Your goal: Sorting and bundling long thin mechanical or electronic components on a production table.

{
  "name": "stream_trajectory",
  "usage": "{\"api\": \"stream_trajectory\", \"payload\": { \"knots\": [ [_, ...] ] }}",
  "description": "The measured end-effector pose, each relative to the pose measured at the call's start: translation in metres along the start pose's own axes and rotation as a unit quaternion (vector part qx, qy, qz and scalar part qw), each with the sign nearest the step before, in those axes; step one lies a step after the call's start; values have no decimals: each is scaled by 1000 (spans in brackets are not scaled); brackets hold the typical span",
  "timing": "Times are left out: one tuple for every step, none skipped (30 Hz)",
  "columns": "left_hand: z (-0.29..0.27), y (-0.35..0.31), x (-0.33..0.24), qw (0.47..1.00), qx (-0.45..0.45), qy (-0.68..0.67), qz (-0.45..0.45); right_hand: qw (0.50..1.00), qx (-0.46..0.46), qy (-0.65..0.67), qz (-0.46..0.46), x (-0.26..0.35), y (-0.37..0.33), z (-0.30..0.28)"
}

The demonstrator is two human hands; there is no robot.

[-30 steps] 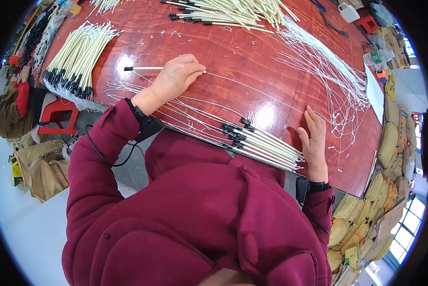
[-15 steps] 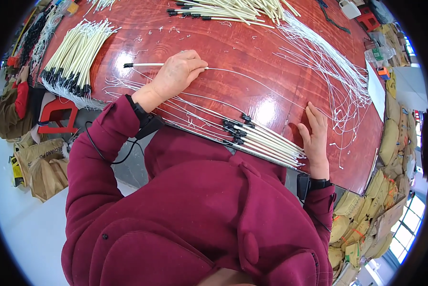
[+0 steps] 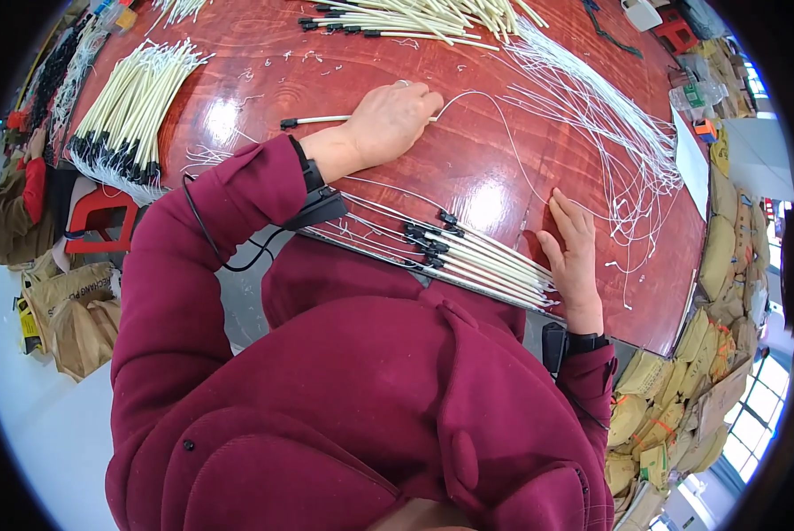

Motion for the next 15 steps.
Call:
{"api": "stream_trajectory", "payload": {
  "knots": [
    [0,0,-1,1000,2,-1,1,1000,0,0,3,0,-1,0],
    [0,1,-1,1000,6,-1,9,1000,-6,7,6,-1,-1,0],
    [-1,1,-2,1000,10,-1,16,1000,-11,13,8,-1,-2,0],
    [-2,2,-2,1000,12,1,22,1000,-17,19,8,-3,0,-1],
    [-1,2,-1,1000,12,1,22,1000,-17,20,7,-4,0,-1],
    [-1,2,0,999,21,4,24,1000,-12,21,8,-5,0,-1],
    [0,1,1,999,29,6,26,1000,-6,22,9,-6,0,-1],
    [0,1,2,999,38,8,28,1000,-1,23,10,-6,0,-1],
    [0,1,2,999,38,8,27,1000,0,23,9,-6,1,-1],
    [0,1,1,999,43,11,15,1000,0,23,12,-5,1,-1],
    [0,1,0,999,48,14,4,1000,0,23,15,-4,1,-1],
    [1,2,-1,998,53,16,-8,1000,0,23,17,-4,1,-1],
    [2,2,-1,998,53,15,-8,1000,1,23,18,-4,1,-1],
    [4,2,-1,999,37,15,-10,1000,1,23,15,-5,1,-1],
    [5,2,-1,1000,21,14,-12,1000,0,23,13,-5,2,-1]
  ]
}}
Point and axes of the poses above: each hand's wrist, its own y-axis towards the middle knuckle, its own z-axis out of the palm, x = y × z, the point moved 1 cm from there along y, towards the middle knuckle
